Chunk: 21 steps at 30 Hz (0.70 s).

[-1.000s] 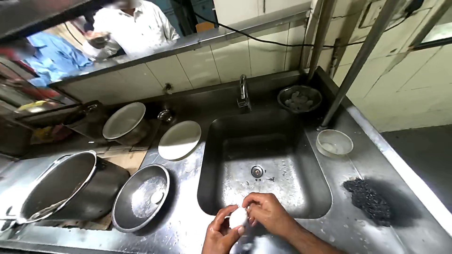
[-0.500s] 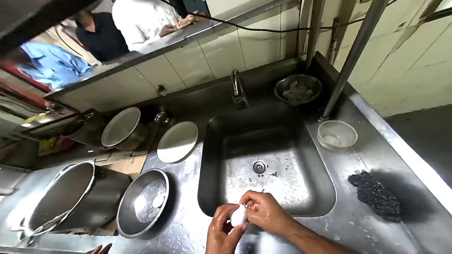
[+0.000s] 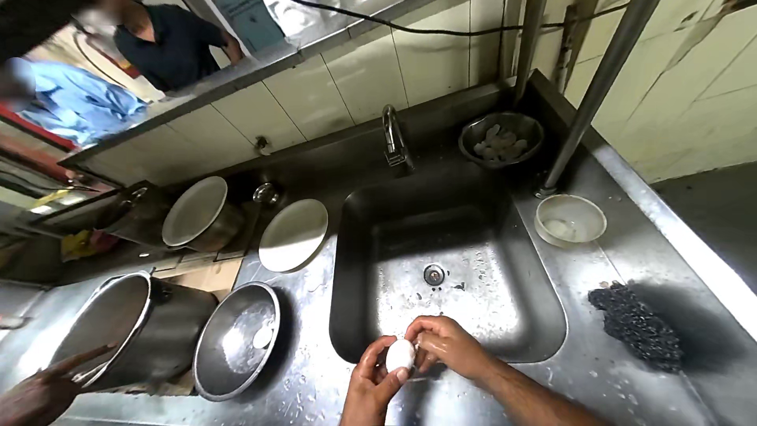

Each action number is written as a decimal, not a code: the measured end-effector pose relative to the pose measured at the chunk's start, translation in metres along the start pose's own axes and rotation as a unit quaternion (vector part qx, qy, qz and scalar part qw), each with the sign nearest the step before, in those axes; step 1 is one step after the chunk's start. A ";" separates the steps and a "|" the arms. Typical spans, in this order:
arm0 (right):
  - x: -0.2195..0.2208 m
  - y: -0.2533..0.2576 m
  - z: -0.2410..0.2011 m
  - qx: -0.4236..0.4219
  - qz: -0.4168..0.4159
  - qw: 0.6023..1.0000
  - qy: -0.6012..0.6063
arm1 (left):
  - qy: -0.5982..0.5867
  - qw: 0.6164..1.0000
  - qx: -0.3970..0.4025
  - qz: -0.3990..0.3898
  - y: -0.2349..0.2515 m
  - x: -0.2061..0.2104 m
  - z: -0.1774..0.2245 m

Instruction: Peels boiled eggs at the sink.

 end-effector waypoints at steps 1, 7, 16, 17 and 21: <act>0.000 -0.001 0.000 0.001 -0.006 1.000 0.000 | -0.005 1.000 -0.002 0.000 0.001 -0.001 0.000; -0.001 -0.003 -0.001 -0.002 0.016 0.996 -0.089 | -0.003 0.999 -0.023 -0.023 0.001 -0.003 -0.002; -0.005 0.000 -0.003 0.006 0.082 0.983 -0.161 | -0.059 0.997 -0.038 -0.018 0.002 -0.001 -0.009; -0.006 0.001 0.000 0.017 0.068 0.990 -0.121 | -0.086 0.996 -0.034 -0.012 0.003 -0.002 -0.011; -0.005 0.000 0.010 0.034 -0.003 0.999 0.016 | -0.112 0.994 -0.012 0.008 0.009 -0.007 -0.014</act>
Point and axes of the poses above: each hand's wrist, its own y-axis towards the middle knuckle, its own x-axis out of the palm, z = x × y, the point moved 4 cm from there along y, towards the middle knuckle, and after that the axes turned 11 degrees about x, right-handed, at the moved point
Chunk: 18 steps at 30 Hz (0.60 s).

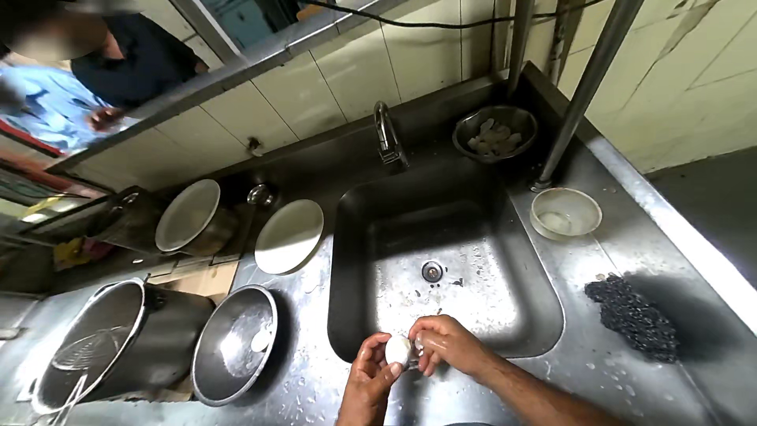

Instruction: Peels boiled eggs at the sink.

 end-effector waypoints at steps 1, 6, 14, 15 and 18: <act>0.002 0.000 0.000 0.001 -0.005 1.000 0.011 | 0.007 1.000 0.005 0.004 0.001 0.000 0.000; 0.008 0.001 0.001 0.008 0.006 1.000 0.006 | 0.177 0.983 0.030 -0.037 -0.001 0.009 0.010; 0.007 0.005 0.002 0.016 0.059 0.997 -0.043 | 0.288 0.956 0.032 -0.045 -0.003 0.014 0.012; 0.007 0.007 0.002 0.019 0.068 0.996 -0.053 | 0.288 0.956 0.027 -0.047 -0.003 0.015 0.012; 0.005 0.009 0.003 0.022 0.071 0.996 -0.051 | 0.258 0.964 0.020 -0.058 -0.003 0.018 0.013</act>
Point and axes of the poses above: each hand's wrist, its own y-axis towards the middle knuckle, its own x-axis out of the palm, z = x × y, the point moved 4 cm from there along y, towards the middle knuckle, and after that the axes turned 11 degrees about x, right-handed, at the moved point
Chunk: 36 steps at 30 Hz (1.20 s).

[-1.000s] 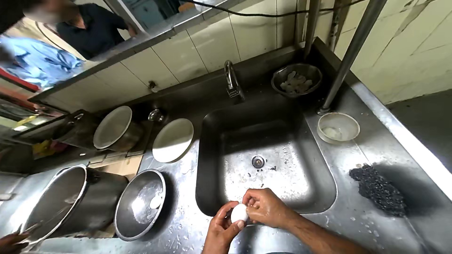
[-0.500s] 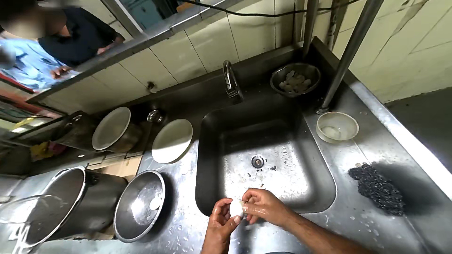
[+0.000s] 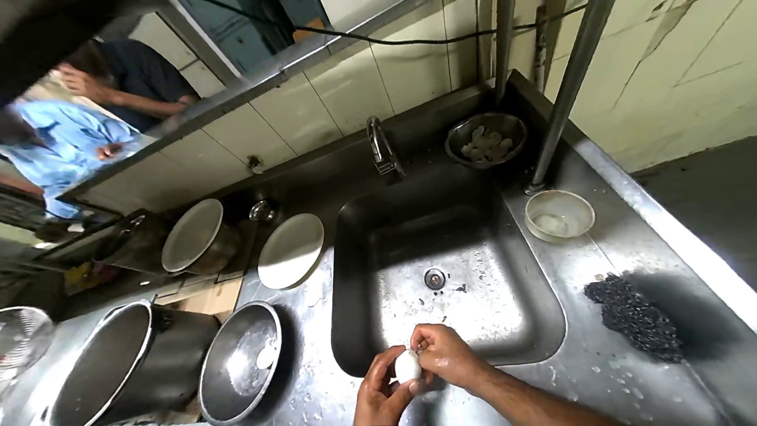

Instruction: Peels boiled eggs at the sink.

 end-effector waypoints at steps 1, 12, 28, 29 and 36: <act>0.000 0.001 0.001 -0.003 -0.011 1.000 0.025 | -0.029 1.000 0.001 -0.004 -0.001 -0.001 -0.002; -0.001 -0.008 -0.004 -0.075 -0.104 0.991 0.030 | -0.206 0.977 -0.054 0.014 -0.014 0.000 0.000; 0.006 -0.016 -0.006 -0.057 -0.057 0.993 0.082 | -0.252 0.966 -0.048 0.020 -0.014 -0.005 -0.007; 0.008 -0.017 -0.005 -0.055 -0.059 0.992 0.098 | -0.243 0.968 -0.051 0.026 -0.013 -0.007 -0.007; 0.024 -0.019 0.003 -0.022 -0.019 0.997 0.075 | -0.268 0.962 -0.045 0.015 -0.009 -0.020 -0.019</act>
Point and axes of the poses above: each hand's wrist, its own y-axis towards the middle knuckle, its own x-axis out of the palm, z = x × y, the point moved 4 cm from there along y, towards the middle knuckle, and after that the axes turned 11 degrees about x, right-handed, at the moved point
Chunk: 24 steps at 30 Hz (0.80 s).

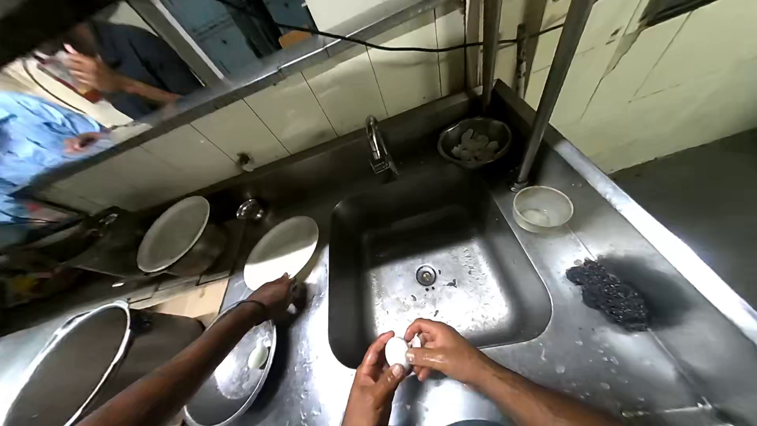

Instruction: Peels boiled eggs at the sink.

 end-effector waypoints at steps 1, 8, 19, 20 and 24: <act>0.004 0.000 0.001 0.000 0.007 1.000 -0.003 | 0.011 1.000 0.006 -0.006 0.000 -0.003 -0.001; 0.019 -0.005 0.006 0.024 0.074 0.997 0.008 | 0.029 0.998 0.008 -0.048 0.003 -0.017 -0.008; 0.032 -0.010 0.009 0.054 0.191 0.980 0.018 | -0.055 0.992 -0.065 -0.090 0.009 -0.030 -0.013; 0.031 -0.011 0.010 0.049 0.187 0.981 0.031 | -0.066 0.991 -0.079 -0.084 0.009 -0.030 -0.012; 0.029 -0.009 0.005 0.008 0.129 0.992 0.014 | -0.076 0.988 -0.072 -0.117 0.012 -0.035 -0.010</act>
Point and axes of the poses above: each hand's wrist, its own y-axis towards the middle knuckle, its own x-axis out of the palm, z = x × y, the point moved 4 cm from there along y, towards the middle knuckle, and after that the axes turned 11 degrees about x, right-handed, at the moved point
